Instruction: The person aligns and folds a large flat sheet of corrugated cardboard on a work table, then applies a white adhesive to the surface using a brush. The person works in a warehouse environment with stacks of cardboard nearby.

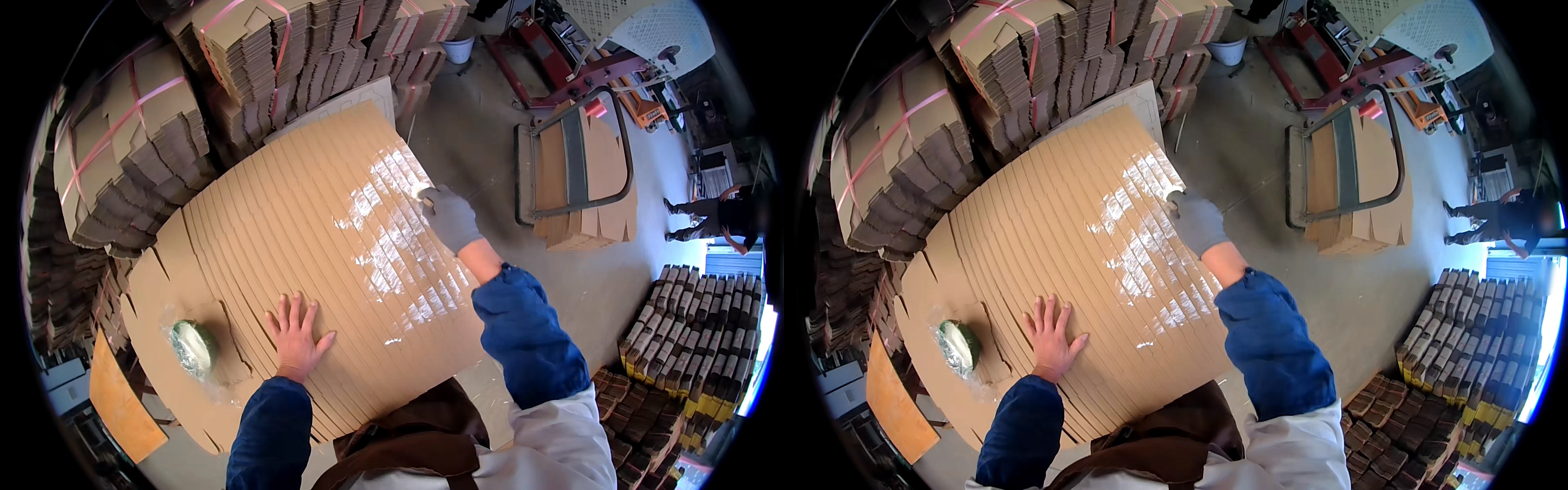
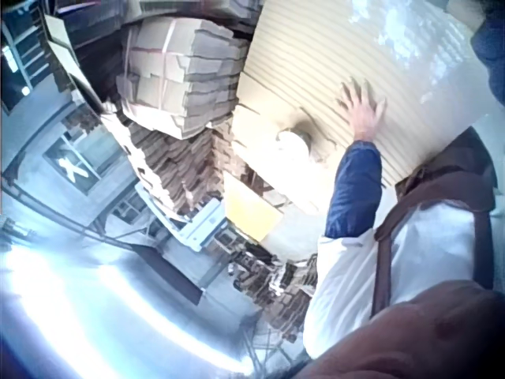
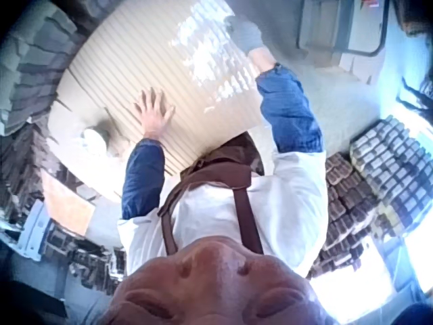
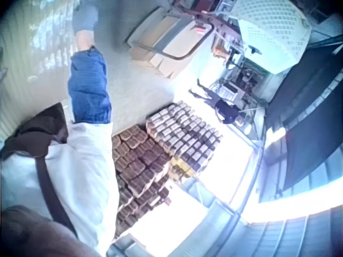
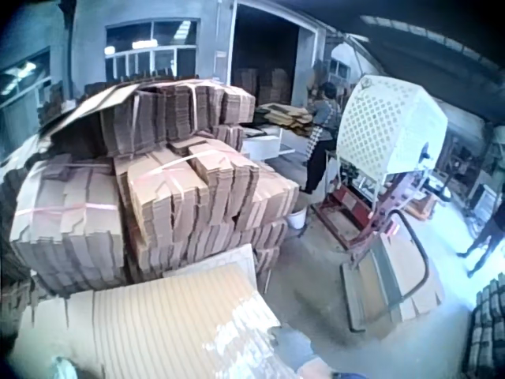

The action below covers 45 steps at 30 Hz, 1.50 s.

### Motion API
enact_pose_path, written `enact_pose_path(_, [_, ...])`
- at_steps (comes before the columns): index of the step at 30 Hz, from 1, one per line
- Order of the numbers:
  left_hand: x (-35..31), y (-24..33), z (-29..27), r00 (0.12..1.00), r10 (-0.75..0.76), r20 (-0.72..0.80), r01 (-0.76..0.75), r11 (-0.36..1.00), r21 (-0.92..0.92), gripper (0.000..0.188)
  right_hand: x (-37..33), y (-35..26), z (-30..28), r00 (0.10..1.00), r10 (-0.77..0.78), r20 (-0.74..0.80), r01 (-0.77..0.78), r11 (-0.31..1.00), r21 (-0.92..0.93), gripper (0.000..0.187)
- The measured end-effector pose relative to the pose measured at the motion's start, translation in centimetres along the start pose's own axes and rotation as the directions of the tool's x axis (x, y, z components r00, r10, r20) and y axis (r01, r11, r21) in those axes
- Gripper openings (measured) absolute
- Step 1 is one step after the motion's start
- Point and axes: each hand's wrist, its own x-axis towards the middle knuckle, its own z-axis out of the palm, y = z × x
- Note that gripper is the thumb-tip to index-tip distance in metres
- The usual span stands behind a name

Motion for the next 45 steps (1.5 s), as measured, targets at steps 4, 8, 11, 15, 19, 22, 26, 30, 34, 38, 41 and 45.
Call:
enact_pose_path(4, [-0.2, -0.1, -0.3, 1.000, 0.007, -0.006, -0.007, 1.000, 0.002, 0.077, 0.2, 2.9, -1.7, 0.974, 0.186, -0.127, -0.180, 0.982, 0.057, 0.019])
enact_pose_path(8, [-0.2, -0.1, -0.3, 1.000, -0.003, 0.013, 0.003, 1.000, 0.010, 0.078, -4.8, 1.9, -1.1, 0.984, 0.179, -0.009, -0.179, 0.984, 0.014, 0.022])
enact_pose_path(11, [-0.3, -0.2, 0.0, 1.000, 0.012, -0.001, -0.012, 1.000, 0.018, 0.079, -5.4, 4.6, -2.9, 0.956, 0.279, -0.089, -0.275, 0.960, 0.055, 0.022])
enact_pose_path(15, [0.0, 0.2, 0.2, 1.000, 0.007, -0.002, -0.007, 1.000, 0.012, 0.080, -10.1, 4.4, -1.1, 0.969, 0.248, -0.017, -0.247, 0.968, 0.045, 0.022])
enact_pose_path(19, [-0.5, 0.1, 0.1, 1.000, 0.021, -0.016, -0.020, 0.999, 0.048, 0.080, -12.0, 4.1, -2.0, 0.966, 0.223, -0.128, -0.214, 0.973, 0.083, 0.026])
enact_pose_path(22, [0.1, 0.5, -0.1, 1.000, -0.004, 0.011, 0.004, 0.999, 0.035, 0.079, -13.6, 5.3, -2.1, 0.950, 0.312, -0.032, -0.310, 0.949, 0.052, 0.026])
enact_pose_path(26, [0.1, 0.2, 0.1, 1.000, -0.010, -0.009, 0.011, 0.998, 0.061, 0.077, -15.5, 3.6, -3.4, 0.957, 0.287, -0.047, -0.280, 0.952, 0.127, 0.023])
enact_pose_path(30, [0.2, 0.6, 0.2, 1.000, 0.002, -0.009, -0.001, 0.999, 0.051, 0.076, -17.0, 6.8, -3.3, 0.925, 0.364, -0.107, -0.352, 0.929, 0.110, 0.022])
enact_pose_path(34, [0.0, 0.4, -0.3, 1.000, -0.004, 0.021, 0.002, 0.997, 0.082, 0.078, -18.8, 5.4, -4.3, 0.946, 0.310, -0.092, -0.296, 0.945, 0.141, 0.021])
enact_pose_path(38, [-0.2, 0.3, 0.1, 1.000, 0.003, 0.008, -0.003, 0.997, 0.081, 0.078, -19.7, 8.1, -4.3, 0.915, 0.389, -0.109, -0.353, 0.901, 0.254, 0.019])
enact_pose_path(41, [-0.3, 0.2, -0.2, 1.000, -0.001, 0.008, 0.001, 0.995, 0.097, 0.079, -20.3, 5.8, -5.8, 0.951, 0.305, -0.048, -0.280, 0.919, 0.276, 0.020])
enact_pose_path(45, [-0.2, 0.6, -0.1, 1.000, 0.007, 0.012, -0.008, 0.996, 0.088, 0.078, -20.5, 8.4, -6.5, 0.968, 0.250, 0.002, -0.248, 0.960, 0.128, 0.024])
